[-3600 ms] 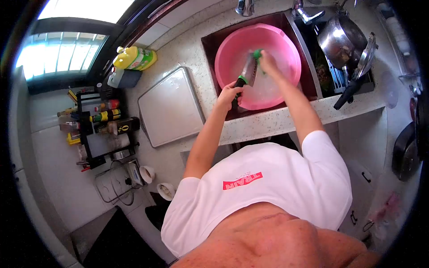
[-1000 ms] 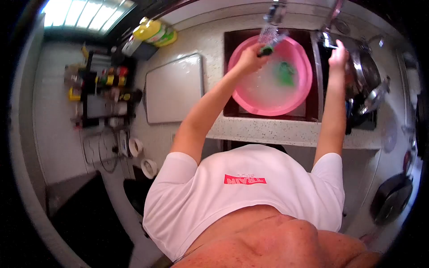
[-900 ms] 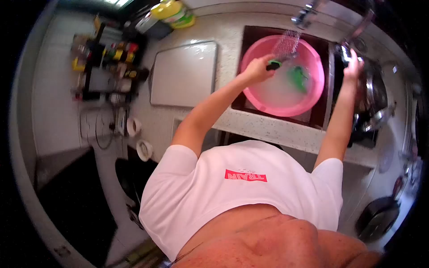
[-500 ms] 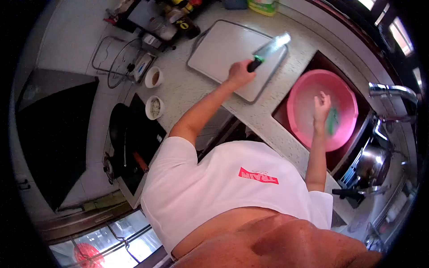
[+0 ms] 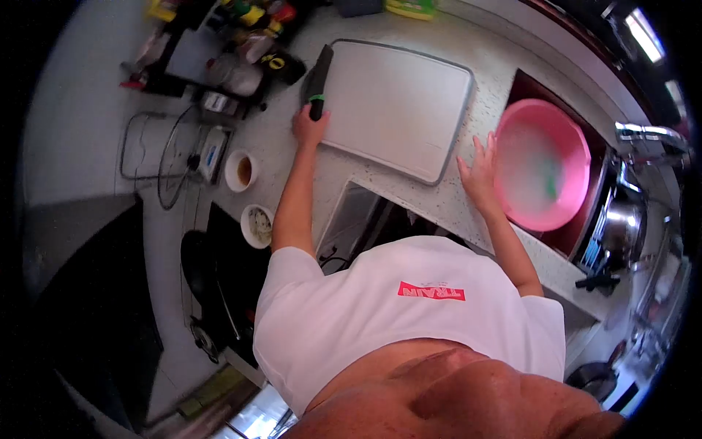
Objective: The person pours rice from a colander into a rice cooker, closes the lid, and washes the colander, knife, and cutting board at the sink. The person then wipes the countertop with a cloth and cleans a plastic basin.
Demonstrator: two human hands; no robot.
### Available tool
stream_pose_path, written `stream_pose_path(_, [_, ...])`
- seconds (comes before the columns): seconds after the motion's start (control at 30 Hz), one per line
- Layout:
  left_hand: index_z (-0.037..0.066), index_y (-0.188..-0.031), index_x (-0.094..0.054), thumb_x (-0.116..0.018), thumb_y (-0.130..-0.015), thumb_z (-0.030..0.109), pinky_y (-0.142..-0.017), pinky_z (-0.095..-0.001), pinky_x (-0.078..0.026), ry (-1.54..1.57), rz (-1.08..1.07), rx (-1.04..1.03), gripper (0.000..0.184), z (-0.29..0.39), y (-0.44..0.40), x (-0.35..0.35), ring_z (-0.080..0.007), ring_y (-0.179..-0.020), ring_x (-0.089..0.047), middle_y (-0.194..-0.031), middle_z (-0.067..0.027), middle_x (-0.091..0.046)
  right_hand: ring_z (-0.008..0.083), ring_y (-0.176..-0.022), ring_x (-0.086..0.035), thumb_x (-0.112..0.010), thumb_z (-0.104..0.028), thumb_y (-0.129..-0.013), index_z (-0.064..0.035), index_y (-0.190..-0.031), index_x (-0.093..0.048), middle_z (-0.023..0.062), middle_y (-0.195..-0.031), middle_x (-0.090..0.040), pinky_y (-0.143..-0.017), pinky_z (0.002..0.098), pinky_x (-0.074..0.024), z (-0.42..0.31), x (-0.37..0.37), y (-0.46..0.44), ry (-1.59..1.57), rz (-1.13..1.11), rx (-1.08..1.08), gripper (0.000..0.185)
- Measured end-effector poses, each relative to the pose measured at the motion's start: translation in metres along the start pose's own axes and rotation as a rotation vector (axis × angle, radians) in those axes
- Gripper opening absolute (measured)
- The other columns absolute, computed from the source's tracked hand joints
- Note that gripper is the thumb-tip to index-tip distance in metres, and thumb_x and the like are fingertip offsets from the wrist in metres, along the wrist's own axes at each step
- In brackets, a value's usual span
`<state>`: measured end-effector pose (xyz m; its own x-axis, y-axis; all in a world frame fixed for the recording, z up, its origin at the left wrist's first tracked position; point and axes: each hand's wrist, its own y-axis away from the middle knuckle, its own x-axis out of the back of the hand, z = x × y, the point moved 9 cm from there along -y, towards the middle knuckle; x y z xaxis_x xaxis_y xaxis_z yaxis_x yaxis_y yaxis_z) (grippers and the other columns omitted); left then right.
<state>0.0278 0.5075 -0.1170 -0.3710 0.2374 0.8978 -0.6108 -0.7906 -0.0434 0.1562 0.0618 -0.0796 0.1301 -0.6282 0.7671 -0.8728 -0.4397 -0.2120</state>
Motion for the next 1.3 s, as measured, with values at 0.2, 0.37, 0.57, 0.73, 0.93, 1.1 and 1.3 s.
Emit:
stream_pose_path(0.2, [0.004, -0.104, -0.057, -0.072, -0.065, 0.038, -0.082, -0.0437, -0.041, -0.053, 0.133, -0.169, 0.053, 0.021, 0.013, 0.003, -0.0357, -0.095, -0.051, -0.098, -0.0154, -0.057, 0.0425, -0.128, -0.021, -0.063, -0.024, -0.079, 0.005, -0.13, -0.03, 0.0279, -0.139, -0.017, -0.105, 0.0447, -0.0199, 0.033, -0.004, 0.016, -0.104, 0.123, -0.128, 0.068])
stream_pose_path(0.37, [0.005, -0.099, -0.057, -0.072, -0.067, 0.036, -0.083, -0.0442, -0.04, 0.004, 0.107, -0.24, 0.046, 0.089, 0.063, -0.002, -0.0334, -0.098, -0.049, -0.099, -0.0146, -0.056, 0.0371, -0.095, -0.054, -0.052, -0.033, -0.086, 0.0092, -0.099, -0.05, 0.0282, -0.102, -0.055, -0.081, 0.0417, -0.0414, 0.096, -0.026, 0.024, -0.321, -0.172, -0.604, 0.044])
stream_pose_path(0.57, [0.006, -0.1, -0.056, -0.071, -0.068, 0.037, -0.081, -0.043, -0.041, 0.122, 0.105, -0.349, 0.047, 0.146, 0.101, -0.026, -0.0329, -0.096, -0.05, -0.099, -0.0149, -0.055, 0.0208, -0.074, -0.054, -0.051, -0.033, -0.088, 0.0069, -0.083, -0.053, 0.0165, -0.08, -0.059, -0.068, 0.0352, -0.0423, 0.16, 0.035, 0.043, -0.408, 0.078, -0.716, 0.04])
stream_pose_path(0.73, [0.003, -0.096, -0.055, -0.072, -0.07, 0.035, -0.076, -0.0424, -0.043, 0.345, 0.029, -0.09, 0.044, 0.125, 0.075, -0.015, -0.0329, -0.09, -0.055, -0.092, -0.0149, -0.058, 0.0127, -0.073, -0.047, -0.053, -0.031, -0.087, 0.0049, -0.083, -0.055, 0.006, -0.077, -0.055, -0.065, 0.0307, -0.0408, 0.194, 0.052, 0.082, -0.524, 0.151, -0.74, 0.036])
stream_pose_path(0.93, [0.001, -0.106, -0.05, -0.065, -0.075, 0.041, -0.084, -0.0447, -0.04, -0.135, 0.086, -0.085, 0.052, 0.083, 0.047, -0.01, -0.0337, -0.096, -0.053, -0.101, -0.0172, -0.056, 0.0183, -0.07, -0.052, -0.05, -0.035, -0.088, 0.004, -0.084, -0.057, 0.0112, -0.075, -0.059, -0.065, 0.0336, -0.0412, 0.228, 0.053, 0.094, -0.544, 0.259, -0.777, 0.04])
stream_pose_path(1.1, [0.003, -0.112, -0.046, -0.063, -0.077, 0.039, -0.085, -0.0461, -0.04, -0.182, 0.077, -0.092, 0.054, 0.093, 0.058, 0.0, -0.0353, -0.1, -0.05, -0.106, -0.0179, -0.053, 0.0384, -0.087, -0.058, -0.041, -0.044, -0.089, -0.0018, -0.094, -0.061, 0.0228, -0.091, -0.061, -0.075, 0.0426, -0.0434, 0.23, 0.073, 0.067, -0.259, 0.298, -0.71, 0.047])
stream_pose_path(1.3, [-0.001, -0.106, -0.052, -0.055, -0.083, 0.042, -0.084, -0.0385, -0.041, -0.085, 0.185, -0.36, 0.049, 0.134, 0.067, -0.004, -0.0294, -0.096, -0.051, -0.099, -0.0156, -0.055, 0.0411, -0.089, -0.056, -0.036, -0.045, -0.09, -0.0047, -0.097, -0.061, 0.0221, -0.091, -0.061, -0.077, 0.0456, -0.0438, 0.217, 0.073, 0.059, -0.181, 0.282, -0.73, 0.048])
